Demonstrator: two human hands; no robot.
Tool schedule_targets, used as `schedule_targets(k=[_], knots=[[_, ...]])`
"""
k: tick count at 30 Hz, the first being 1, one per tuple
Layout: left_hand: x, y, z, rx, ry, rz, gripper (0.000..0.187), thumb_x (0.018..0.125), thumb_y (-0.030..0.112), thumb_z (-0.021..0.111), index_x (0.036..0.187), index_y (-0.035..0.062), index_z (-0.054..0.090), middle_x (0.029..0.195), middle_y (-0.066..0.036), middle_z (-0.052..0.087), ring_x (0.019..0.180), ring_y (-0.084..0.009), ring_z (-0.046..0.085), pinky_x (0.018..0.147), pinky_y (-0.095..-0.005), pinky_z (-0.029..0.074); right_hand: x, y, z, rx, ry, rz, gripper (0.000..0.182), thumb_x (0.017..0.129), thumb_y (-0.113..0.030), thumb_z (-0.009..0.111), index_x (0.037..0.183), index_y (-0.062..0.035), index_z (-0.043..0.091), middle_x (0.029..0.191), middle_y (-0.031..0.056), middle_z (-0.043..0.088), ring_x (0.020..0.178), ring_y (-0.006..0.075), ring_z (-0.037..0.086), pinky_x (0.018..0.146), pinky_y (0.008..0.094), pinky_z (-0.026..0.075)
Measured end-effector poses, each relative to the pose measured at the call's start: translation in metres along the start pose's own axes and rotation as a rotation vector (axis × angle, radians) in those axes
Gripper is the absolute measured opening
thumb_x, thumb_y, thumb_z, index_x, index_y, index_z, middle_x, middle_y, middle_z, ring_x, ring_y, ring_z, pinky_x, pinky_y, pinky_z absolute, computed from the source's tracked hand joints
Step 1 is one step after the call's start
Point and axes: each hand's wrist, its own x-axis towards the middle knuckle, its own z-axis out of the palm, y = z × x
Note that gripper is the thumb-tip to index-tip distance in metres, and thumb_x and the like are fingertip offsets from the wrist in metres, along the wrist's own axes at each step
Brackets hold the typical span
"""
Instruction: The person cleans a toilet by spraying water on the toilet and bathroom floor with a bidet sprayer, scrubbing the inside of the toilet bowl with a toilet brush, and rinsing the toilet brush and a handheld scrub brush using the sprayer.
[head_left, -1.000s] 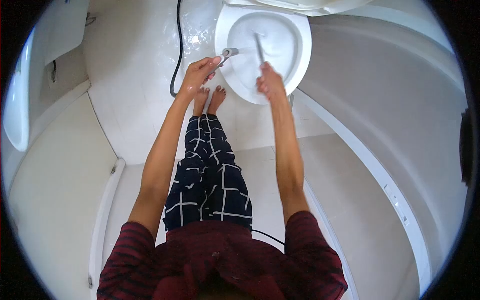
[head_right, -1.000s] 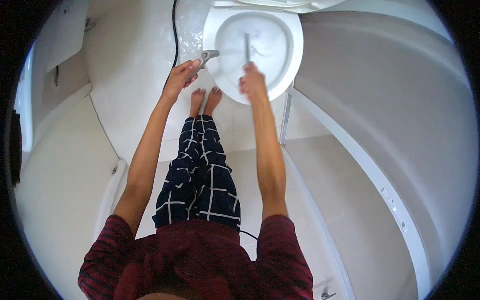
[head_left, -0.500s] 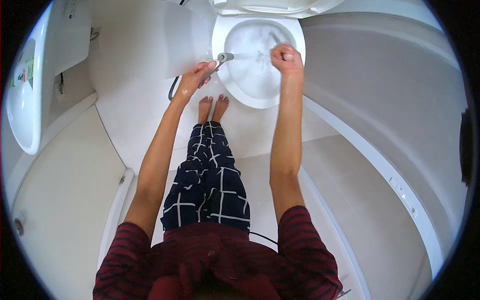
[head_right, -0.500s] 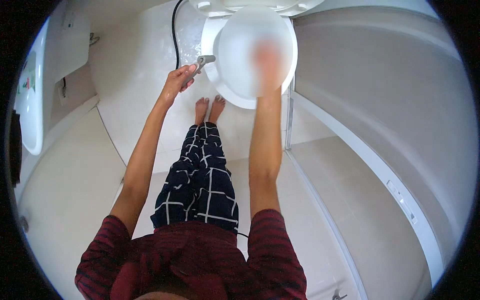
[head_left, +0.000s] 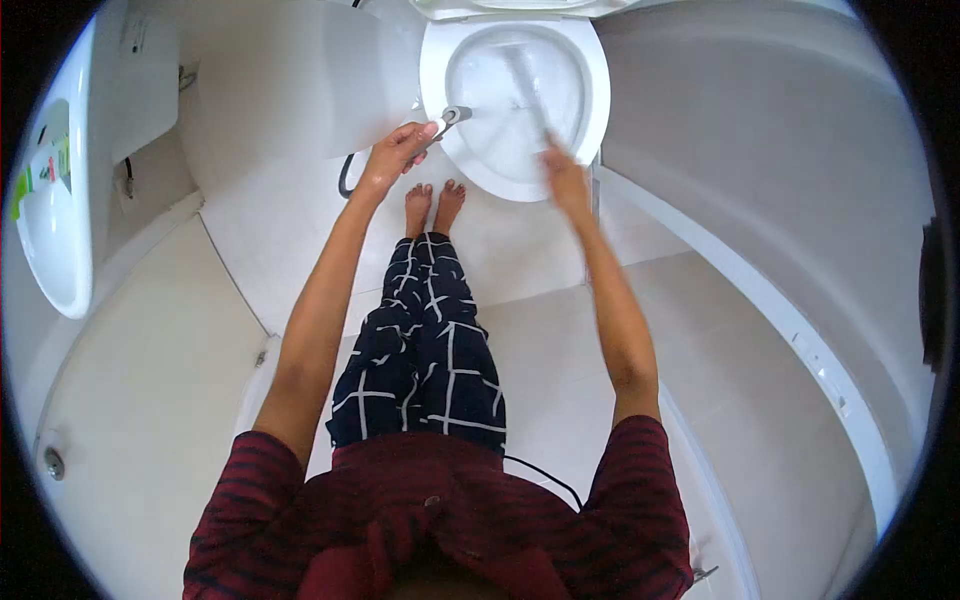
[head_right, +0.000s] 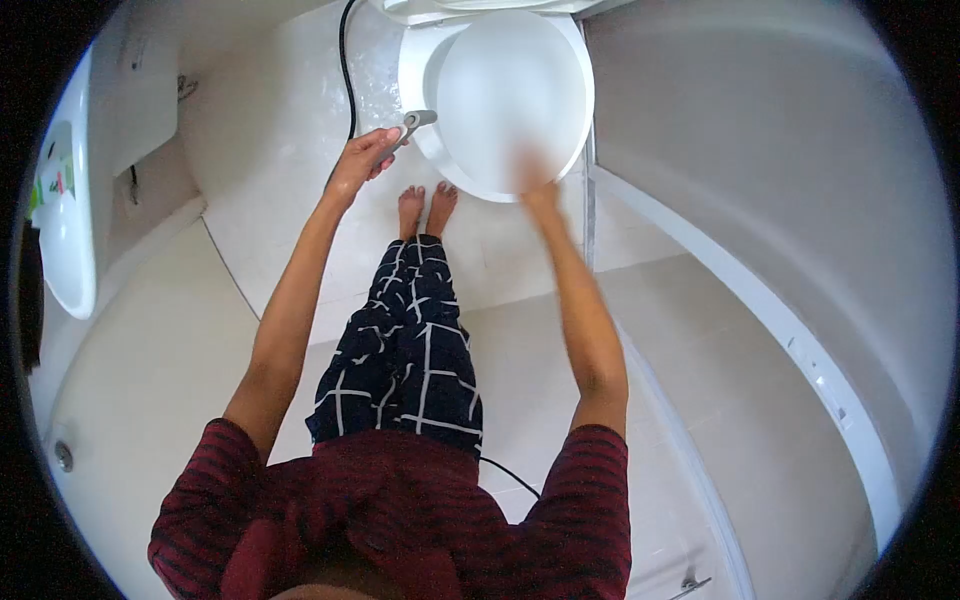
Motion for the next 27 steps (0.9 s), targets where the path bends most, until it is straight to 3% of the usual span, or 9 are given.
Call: schedule_targets(k=[3, 6, 8, 10, 17, 21, 24, 27], knots=[[0.0, 0.001, 0.013, 0.017, 0.02, 0.01, 0.037, 0.08, 0.044, 0.056, 0.075, 0.0077, 0.061, 0.054, 0.004, 0.044, 0.047, -0.0039, 0.036, 0.043, -0.0186, 0.027, -0.08, -0.026, 0.032, -0.15, -0.097, -0.046, 0.041, 0.085, -0.025, 0.049, 0.125, -0.0179, 0.042, 0.08, 0.0182, 0.061, 0.073, 0.0346, 0.06, 0.064, 0.0433, 0.046], [0.007, 0.003, 0.024, 0.045, 0.052, 0.005, 0.038, 0.081, 0.044, 0.056, 0.077, 0.007, 0.062, 0.054, 0.003, 0.045, 0.047, -0.0043, 0.037, 0.042, -0.0185, 0.027, -0.118, 0.008, 0.009, 0.013, -0.134, 0.206, 0.048, 0.085, -0.025, 0.046, 0.131, -0.0223, 0.033, 0.08, 0.0194, 0.061, 0.073, 0.039, 0.058, 0.067, 0.0498, 0.044], [0.015, 0.006, 0.035, 0.107, 0.058, -0.031, 0.039, 0.08, 0.045, 0.055, 0.082, 0.0067, 0.064, 0.054, 0.004, 0.045, 0.047, -0.0041, 0.038, 0.042, -0.018, 0.028, -0.14, 0.01, 0.012, 0.078, -0.026, 0.211, 0.049, 0.085, -0.024, 0.047, 0.132, -0.0243, 0.031, 0.081, 0.0184, 0.061, 0.074, 0.0391, 0.058, 0.068, 0.0494, 0.044], [0.021, 0.017, 0.043, 0.138, 0.043, -0.045, 0.039, 0.082, 0.046, 0.052, 0.086, 0.0084, 0.063, 0.053, 0.005, 0.043, 0.045, -0.0034, 0.034, 0.04, -0.0186, 0.025, -0.15, 0.002, 0.02, 0.212, 0.131, 0.143, 0.052, 0.085, -0.024, 0.048, 0.132, -0.027, 0.028, 0.081, 0.0173, 0.061, 0.071, 0.0396, 0.058, 0.065, 0.0485, 0.045], [0.024, 0.043, 0.043, 0.232, 0.026, -0.126, 0.042, 0.084, 0.047, 0.049, 0.09, 0.0083, 0.063, 0.053, 0.005, 0.041, 0.044, -0.0037, 0.031, 0.04, -0.0191, 0.022, -0.171, -0.036, -0.005, 0.315, 0.021, 0.33, 0.05, 0.086, -0.024, 0.047, 0.132, -0.0302, 0.028, 0.076, 0.0191, 0.06, 0.067, 0.0382, 0.058, 0.061, 0.0467, 0.045], [0.024, 0.055, 0.053, 0.235, 0.051, -0.155, 0.041, 0.083, 0.047, 0.05, 0.088, 0.0084, 0.063, 0.053, 0.005, 0.042, 0.044, -0.0033, 0.033, 0.04, -0.0186, 0.024, -0.169, -0.02, -0.036, 0.321, 0.013, 0.182, 0.049, 0.086, -0.026, 0.048, 0.131, -0.0303, 0.031, 0.07, 0.0183, 0.06, 0.063, 0.038, 0.057, 0.06, 0.045, 0.046], [0.024, 0.052, 0.054, 0.245, 0.077, -0.183, 0.041, 0.082, 0.048, 0.052, 0.086, 0.0091, 0.064, 0.054, 0.004, 0.044, 0.046, -0.0031, 0.036, 0.041, -0.0179, 0.026, -0.164, -0.011, -0.05, 0.35, -0.138, 0.173, 0.048, 0.086, -0.026, 0.048, 0.131, -0.0291, 0.031, 0.074, 0.0159, 0.062, 0.056, 0.0329, 0.058, 0.059, 0.0401, 0.048], [0.024, 0.05, 0.056, 0.215, 0.082, -0.179, 0.04, 0.082, 0.048, 0.052, 0.085, 0.0093, 0.064, 0.053, 0.005, 0.044, 0.045, -0.0032, 0.035, 0.041, -0.0177, 0.025, -0.159, -0.015, -0.047, 0.804, -0.058, 0.122, 0.048, 0.088, -0.025, 0.049, 0.132, -0.0254, 0.031, 0.061, 0.0079, 0.058, 0.042, 0.0191, 0.049, 0.047, 0.032, 0.045]])
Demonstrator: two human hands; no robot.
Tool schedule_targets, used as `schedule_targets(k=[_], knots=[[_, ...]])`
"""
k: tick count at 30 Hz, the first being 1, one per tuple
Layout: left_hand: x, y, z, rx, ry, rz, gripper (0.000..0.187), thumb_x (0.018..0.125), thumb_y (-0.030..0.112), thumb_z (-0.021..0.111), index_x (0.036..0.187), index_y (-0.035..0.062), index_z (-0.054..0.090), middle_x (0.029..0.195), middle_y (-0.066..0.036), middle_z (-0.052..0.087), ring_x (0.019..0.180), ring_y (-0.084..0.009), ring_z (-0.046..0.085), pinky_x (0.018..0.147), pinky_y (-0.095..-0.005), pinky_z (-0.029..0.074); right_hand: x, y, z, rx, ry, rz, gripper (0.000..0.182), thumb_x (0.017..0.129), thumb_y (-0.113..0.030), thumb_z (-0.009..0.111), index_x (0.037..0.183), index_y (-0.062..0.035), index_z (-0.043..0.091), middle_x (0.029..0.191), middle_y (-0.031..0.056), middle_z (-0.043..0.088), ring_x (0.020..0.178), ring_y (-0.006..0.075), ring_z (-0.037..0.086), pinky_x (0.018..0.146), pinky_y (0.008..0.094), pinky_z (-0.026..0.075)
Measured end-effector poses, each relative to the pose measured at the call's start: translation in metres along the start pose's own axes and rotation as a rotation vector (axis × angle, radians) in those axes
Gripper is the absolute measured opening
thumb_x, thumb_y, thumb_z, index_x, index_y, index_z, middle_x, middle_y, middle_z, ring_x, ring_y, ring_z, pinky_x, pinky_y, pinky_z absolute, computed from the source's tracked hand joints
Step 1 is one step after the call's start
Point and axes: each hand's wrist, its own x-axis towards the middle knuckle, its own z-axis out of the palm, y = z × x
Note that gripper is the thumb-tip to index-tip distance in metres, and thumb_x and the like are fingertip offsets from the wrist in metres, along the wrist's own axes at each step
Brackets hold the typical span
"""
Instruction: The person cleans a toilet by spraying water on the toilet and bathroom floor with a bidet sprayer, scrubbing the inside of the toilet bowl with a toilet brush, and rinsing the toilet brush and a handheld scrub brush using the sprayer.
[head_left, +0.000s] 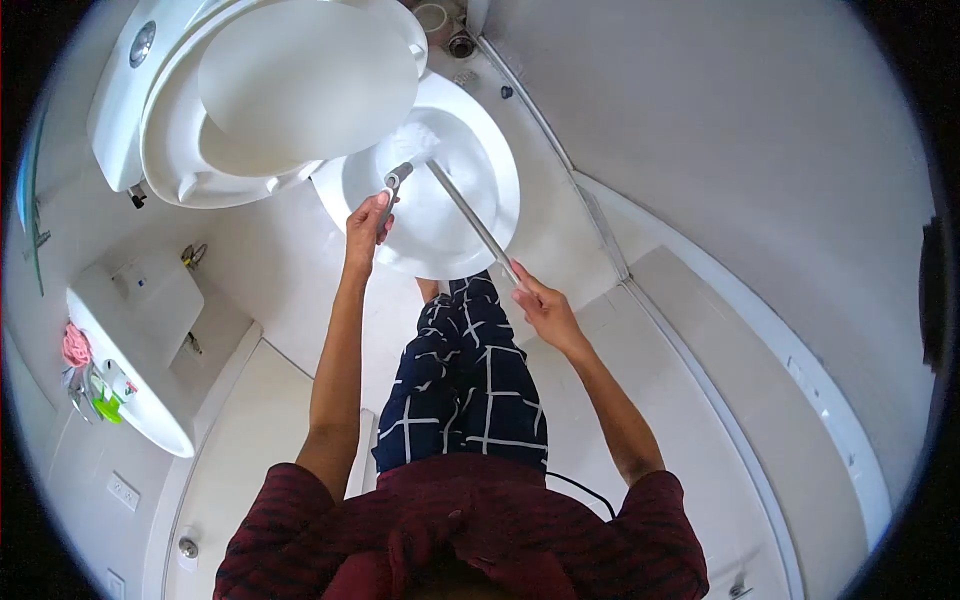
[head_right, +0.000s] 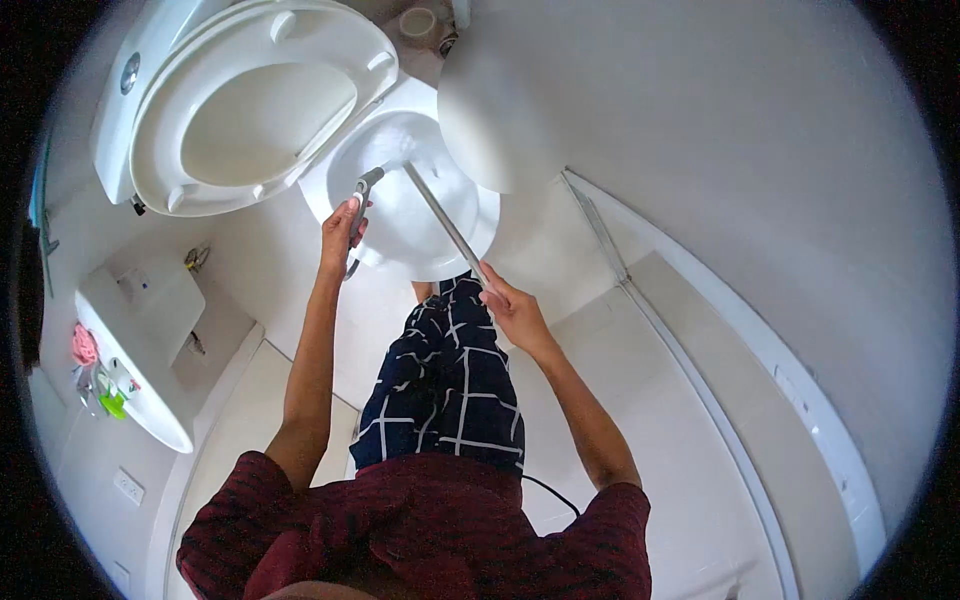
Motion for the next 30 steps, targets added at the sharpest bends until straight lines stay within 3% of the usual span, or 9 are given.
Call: schedule_targets(k=[3, 6, 9, 12, 13, 17, 19, 27, 30], knots=[[0.006, -0.01, -0.001, 0.037, 0.038, -0.016, 0.042, 0.083, 0.049, 0.049, 0.089, 0.0093, 0.063, 0.053, 0.005, 0.042, 0.044, -0.0032, 0.034, 0.04, -0.0188, 0.024, -0.004, -0.021, -0.014, 0.989, -0.157, 0.686, 0.049, 0.088, -0.021, 0.049, 0.133, -0.0222, 0.03, 0.049, -0.0009, 0.039, 0.037, 0.0075, 0.033, 0.036, 0.0249, 0.036], [0.012, -0.011, 0.0, 0.044, 0.044, -0.031, 0.04, 0.082, 0.047, 0.052, 0.085, 0.0088, 0.064, 0.053, 0.005, 0.044, 0.045, -0.0033, 0.035, 0.041, -0.0178, 0.025, -0.011, -0.021, -0.02, 1.246, -0.096, 0.688, 0.052, 0.087, -0.018, 0.05, 0.134, -0.0201, 0.028, 0.049, -0.0047, 0.024, 0.036, 0.0046, 0.024, 0.031, 0.0217, 0.027], [0.015, -0.009, 0.005, 0.03, 0.006, -0.021, 0.039, 0.082, 0.046, 0.053, 0.085, 0.0087, 0.064, 0.054, 0.005, 0.044, 0.045, -0.0032, 0.035, 0.041, -0.0179, 0.026, -0.009, -0.036, -0.013, 0.982, -0.095, 0.584, 0.049, 0.088, -0.018, 0.049, 0.133, -0.0215, 0.031, 0.051, -0.003, 0.031, 0.037, 0.005, 0.029, 0.031, 0.0222, 0.029], [0.013, -0.01, 0.006, 0.056, -0.001, -0.014, 0.043, 0.082, 0.05, 0.05, 0.089, 0.0098, 0.063, 0.055, 0.004, 0.044, 0.047, -0.0041, 0.036, 0.043, -0.0189, 0.027, -0.004, -0.075, -0.017, 0.183, -0.127, 0.607, 0.046, 0.088, -0.018, 0.05, 0.131, -0.022, 0.035, 0.064, 0.0033, 0.053, 0.047, 0.0063, 0.044, 0.041, 0.0232, 0.04], [0.012, -0.01, 0.006, 0.034, 0.002, 0.011, 0.042, 0.083, 0.048, 0.05, 0.089, 0.0089, 0.062, 0.055, 0.004, 0.045, 0.047, -0.0043, 0.037, 0.043, -0.0191, 0.027, -0.012, -0.058, -0.014, 0.037, -0.04, 0.398, 0.046, 0.087, -0.019, 0.052, 0.13, -0.0221, 0.037, 0.098, 0.0116, 0.062, 0.068, 0.0083, 0.055, 0.06, 0.0238, 0.046], [0.014, -0.014, 0.005, -0.019, 0.056, 0.037, 0.042, 0.084, 0.046, 0.049, 0.089, 0.0065, 0.061, 0.057, 0.003, 0.045, 0.047, -0.0044, 0.037, 0.043, -0.0194, 0.027, -0.028, -0.076, -0.049, -0.082, 0.1, 0.068, 0.046, 0.086, -0.018, 0.052, 0.13, -0.0188, 0.037, 0.114, 0.0139, 0.054, 0.086, 0.0101, 0.057, 0.073, 0.0238, 0.044], [0.012, -0.018, 0.001, -0.061, 0.068, 0.035, 0.042, 0.084, 0.046, 0.049, 0.09, 0.0061, 0.061, 0.057, 0.003, 0.045, 0.048, -0.0045, 0.037, 0.043, -0.0193, 0.027, -0.009, -0.104, -0.061, -0.159, 0.113, 0.168, 0.046, 0.087, -0.018, 0.051, 0.13, -0.0177, 0.037, 0.115, 0.0144, 0.054, 0.088, 0.0131, 0.058, 0.074, 0.0245, 0.045], [0.013, -0.027, -0.004, -0.103, 0.036, 0.012, 0.036, 0.084, 0.042, 0.052, 0.088, 0.0071, 0.06, 0.061, 0.003, 0.048, 0.053, -0.0052, 0.038, 0.048, -0.0196, 0.029, 0.308, -0.045, -0.043, -0.551, 0.18, -0.081, 0.045, 0.082, -0.026, 0.05, 0.123, -0.0096, 0.043, 0.094, 0.0172, 0.06, 0.088, 0.0352, 0.056, 0.076, 0.0411, 0.045], [0.018, -0.04, -0.004, -0.084, -0.028, 0.022, 0.035, 0.083, 0.039, 0.054, 0.092, 0.0053, 0.06, 0.062, 0.003, 0.047, 0.055, -0.0051, 0.039, 0.05, -0.0192, 0.03, 0.423, -0.034, -0.022, -0.678, 0.113, 0.102, 0.034, 0.079, -0.024, 0.05, 0.109, -0.0068, 0.055, 0.102, 0.0197, 0.057, 0.098, 0.0358, 0.053, 0.083, 0.0438, 0.042]])
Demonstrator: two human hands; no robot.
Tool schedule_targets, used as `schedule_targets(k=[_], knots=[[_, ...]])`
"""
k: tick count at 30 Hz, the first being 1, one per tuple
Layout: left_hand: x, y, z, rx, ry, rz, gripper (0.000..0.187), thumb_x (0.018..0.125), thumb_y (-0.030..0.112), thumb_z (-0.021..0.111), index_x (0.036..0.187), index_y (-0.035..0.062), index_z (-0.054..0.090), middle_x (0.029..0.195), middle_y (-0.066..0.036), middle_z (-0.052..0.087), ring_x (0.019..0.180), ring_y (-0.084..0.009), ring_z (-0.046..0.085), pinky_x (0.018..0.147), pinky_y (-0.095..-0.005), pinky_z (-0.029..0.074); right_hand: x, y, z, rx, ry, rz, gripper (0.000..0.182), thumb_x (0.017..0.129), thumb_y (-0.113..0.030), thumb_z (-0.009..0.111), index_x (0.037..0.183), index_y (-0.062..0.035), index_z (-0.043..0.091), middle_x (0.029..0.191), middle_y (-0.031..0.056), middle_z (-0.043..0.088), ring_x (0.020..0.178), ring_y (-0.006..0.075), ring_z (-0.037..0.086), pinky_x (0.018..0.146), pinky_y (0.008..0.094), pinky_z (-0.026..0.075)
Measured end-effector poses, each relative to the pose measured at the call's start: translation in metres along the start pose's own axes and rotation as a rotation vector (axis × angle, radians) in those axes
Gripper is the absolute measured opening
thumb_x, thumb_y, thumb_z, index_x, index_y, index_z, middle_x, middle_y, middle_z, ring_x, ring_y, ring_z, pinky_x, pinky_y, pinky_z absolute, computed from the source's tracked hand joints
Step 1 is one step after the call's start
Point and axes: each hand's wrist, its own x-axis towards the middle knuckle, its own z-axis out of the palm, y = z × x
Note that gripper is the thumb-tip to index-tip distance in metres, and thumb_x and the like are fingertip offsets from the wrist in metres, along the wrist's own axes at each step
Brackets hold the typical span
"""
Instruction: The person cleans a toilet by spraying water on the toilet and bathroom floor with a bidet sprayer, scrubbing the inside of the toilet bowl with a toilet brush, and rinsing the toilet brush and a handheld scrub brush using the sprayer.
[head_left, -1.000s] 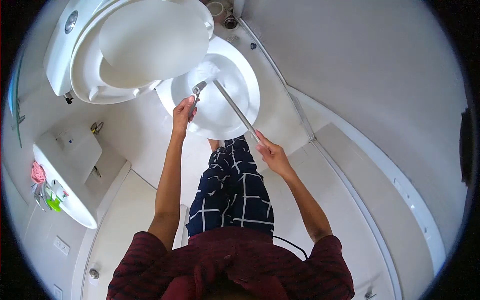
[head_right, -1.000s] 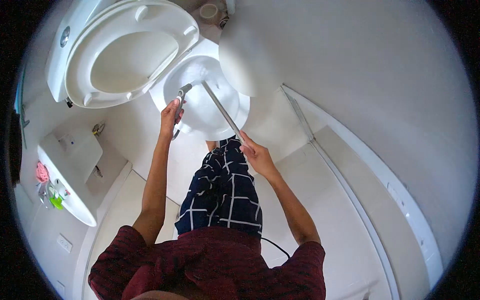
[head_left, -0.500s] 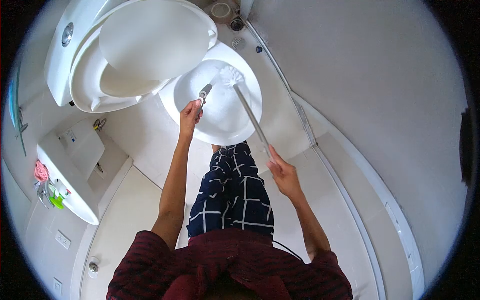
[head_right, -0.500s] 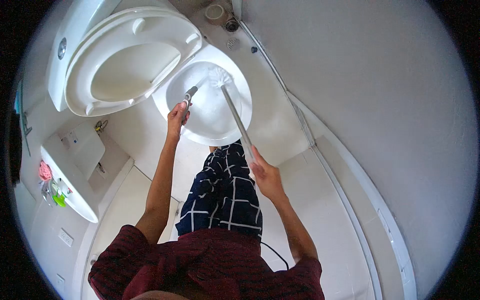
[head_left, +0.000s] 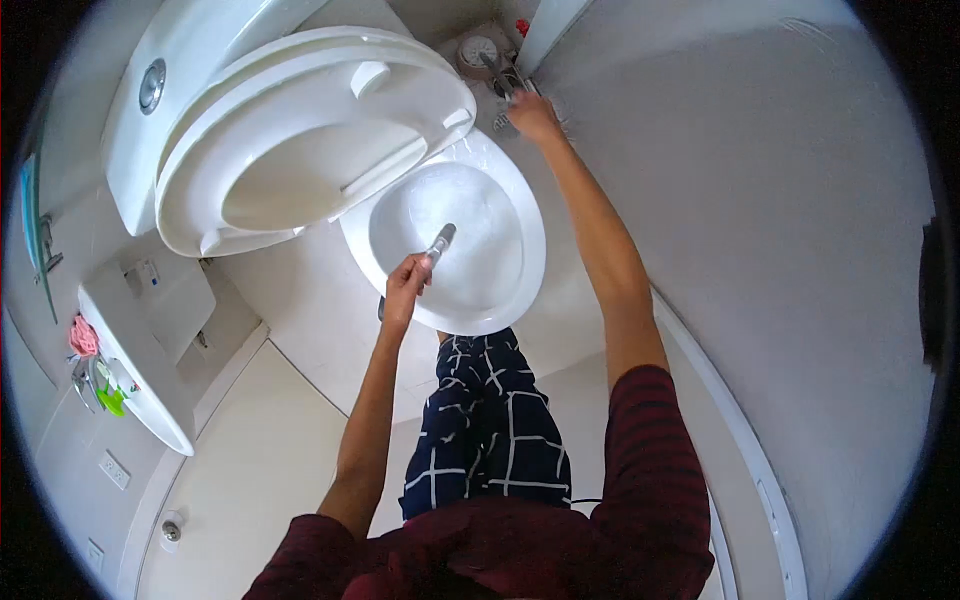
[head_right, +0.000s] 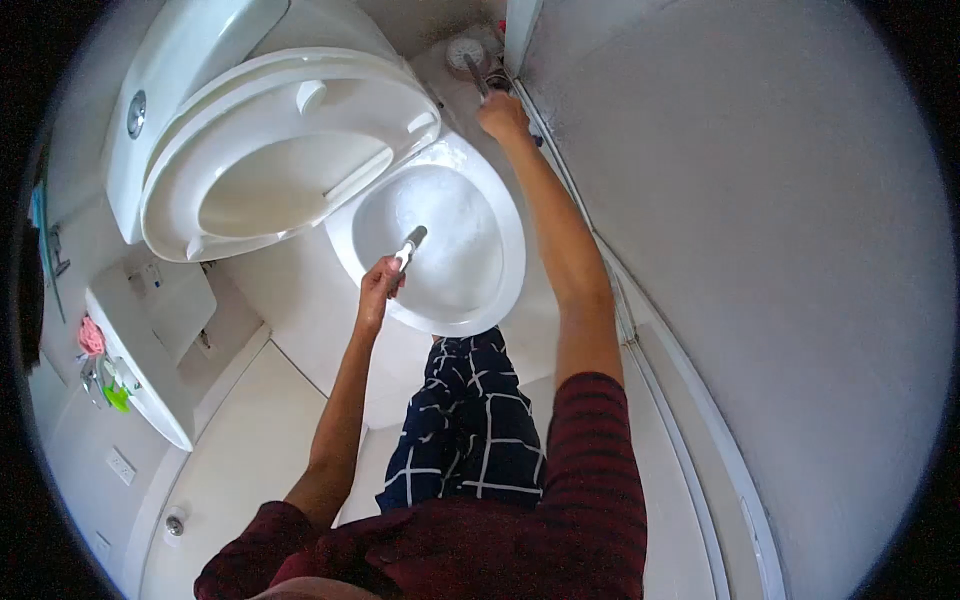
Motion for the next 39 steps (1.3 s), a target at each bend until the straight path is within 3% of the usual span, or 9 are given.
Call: schedule_targets(k=[7, 10, 14, 22, 23, 25, 28, 30, 39], knots=[[0.005, -0.013, 0.007, 0.035, 0.004, -0.038, 0.041, 0.082, 0.044, 0.053, 0.097, 0.0053, 0.058, 0.066, 0.003, 0.047, 0.06, -0.0054, 0.041, 0.052, -0.0199, 0.03, 0.027, -0.095, -0.039, -0.071, 0.29, -0.123, 0.026, 0.08, -0.019, 0.052, 0.093, 0.0003, 0.062, 0.093, 0.0206, 0.061, 0.091, 0.0319, 0.058, 0.079, 0.0355, 0.046], [0.009, -0.023, 0.003, 0.029, -0.013, -0.016, 0.042, 0.082, 0.043, 0.053, 0.098, 0.0046, 0.057, 0.068, 0.003, 0.048, 0.062, -0.0054, 0.042, 0.053, -0.0198, 0.031, 0.087, -0.099, 0.015, -0.162, 0.555, -0.356, 0.021, 0.075, -0.019, 0.05, 0.071, -0.0018, 0.061, 0.066, 0.0172, 0.06, 0.064, 0.0334, 0.06, 0.058, 0.0429, 0.048], [0.011, -0.029, 0.009, 0.029, -0.036, -0.021, 0.042, 0.082, 0.042, 0.053, 0.1, 0.0041, 0.057, 0.068, 0.003, 0.048, 0.061, -0.0054, 0.041, 0.053, -0.0199, 0.03, 0.065, -0.13, 0.009, -0.034, 0.427, -0.489, 0.023, 0.077, -0.018, 0.047, 0.09, -0.0047, 0.062, 0.096, 0.0172, 0.06, 0.092, 0.0326, 0.057, 0.072, 0.044, 0.046], [0.005, -0.009, 0.016, 0.023, -0.033, 0.013, 0.036, 0.083, 0.034, 0.055, 0.102, 0.0034, 0.058, 0.065, 0.003, 0.046, 0.059, -0.0045, 0.038, 0.052, -0.0186, 0.03, 0.095, -0.073, 0.041, 0.511, 0.25, -0.666, 0.035, 0.081, -0.031, 0.049, 0.105, -0.0075, 0.058, 0.104, 0.016, 0.057, 0.091, 0.031, 0.053, 0.082, 0.0376, 0.041], [0.002, -0.007, 0.017, 0.014, -0.026, 0.021, 0.036, 0.084, 0.034, 0.055, 0.102, 0.0034, 0.058, 0.065, 0.003, 0.046, 0.058, -0.0044, 0.038, 0.051, -0.0185, 0.03, 0.016, -0.071, 0.005, 0.94, 0.534, -0.423, 0.028, 0.082, -0.024, 0.053, 0.092, 0.0001, 0.062, 0.088, 0.0172, 0.062, 0.081, 0.0244, 0.06, 0.074, 0.0321, 0.046], [-0.004, -0.001, 0.021, 0.009, -0.047, 0.037, 0.035, 0.084, 0.033, 0.055, 0.102, 0.0032, 0.058, 0.064, 0.004, 0.046, 0.058, -0.0042, 0.038, 0.051, -0.0184, 0.03, -0.062, -0.03, 0.017, 1.158, 0.514, -0.19, 0.028, 0.083, -0.026, 0.051, 0.091, 0.0001, 0.06, 0.088, 0.0115, 0.062, 0.076, 0.0193, 0.056, 0.069, 0.0298, 0.044], [-0.01, 0.004, 0.04, 0.042, -0.051, 0.058, 0.033, 0.084, 0.033, 0.055, 0.097, 0.0037, 0.06, 0.063, 0.004, 0.045, 0.056, -0.0036, 0.037, 0.049, -0.0181, 0.028, -0.14, -0.012, 0.068, 1.582, -0.08, 0.257, 0.026, 0.085, -0.02, 0.048, 0.096, 0.0, 0.058, 0.089, 0.01, 0.061, 0.086, 0.021, 0.058, 0.079, 0.0319, 0.046], [-0.016, 0.001, 0.051, 0.082, -0.029, 0.079, 0.032, 0.084, 0.033, 0.055, 0.096, 0.0042, 0.06, 0.062, 0.004, 0.045, 0.056, -0.0034, 0.037, 0.049, -0.018, 0.028, -0.164, -0.02, 0.08, 1.787, -0.307, 0.195, 0.029, 0.085, -0.024, 0.048, 0.096, 0.0016, 0.056, 0.086, 0.0115, 0.06, 0.078, 0.023, 0.061, 0.07, 0.0338, 0.05], [-0.05, 0.008, 0.05, -0.018, 0.056, 0.355, 0.028, 0.087, 0.029, 0.052, 0.099, 0.0046, 0.048, 0.066, 0.001, 0.048, 0.058, -0.0056, 0.039, 0.05, -0.0202, 0.03, -0.306, -0.081, 0.072, 1.743, 0.021, 0.133, 0.059, 0.088, -0.046, 0.038, 0.122, 0.0017, 0.04, 0.109, 0.0139, 0.055, 0.088, 0.0182, 0.057, 0.073, 0.0291, 0.046]])
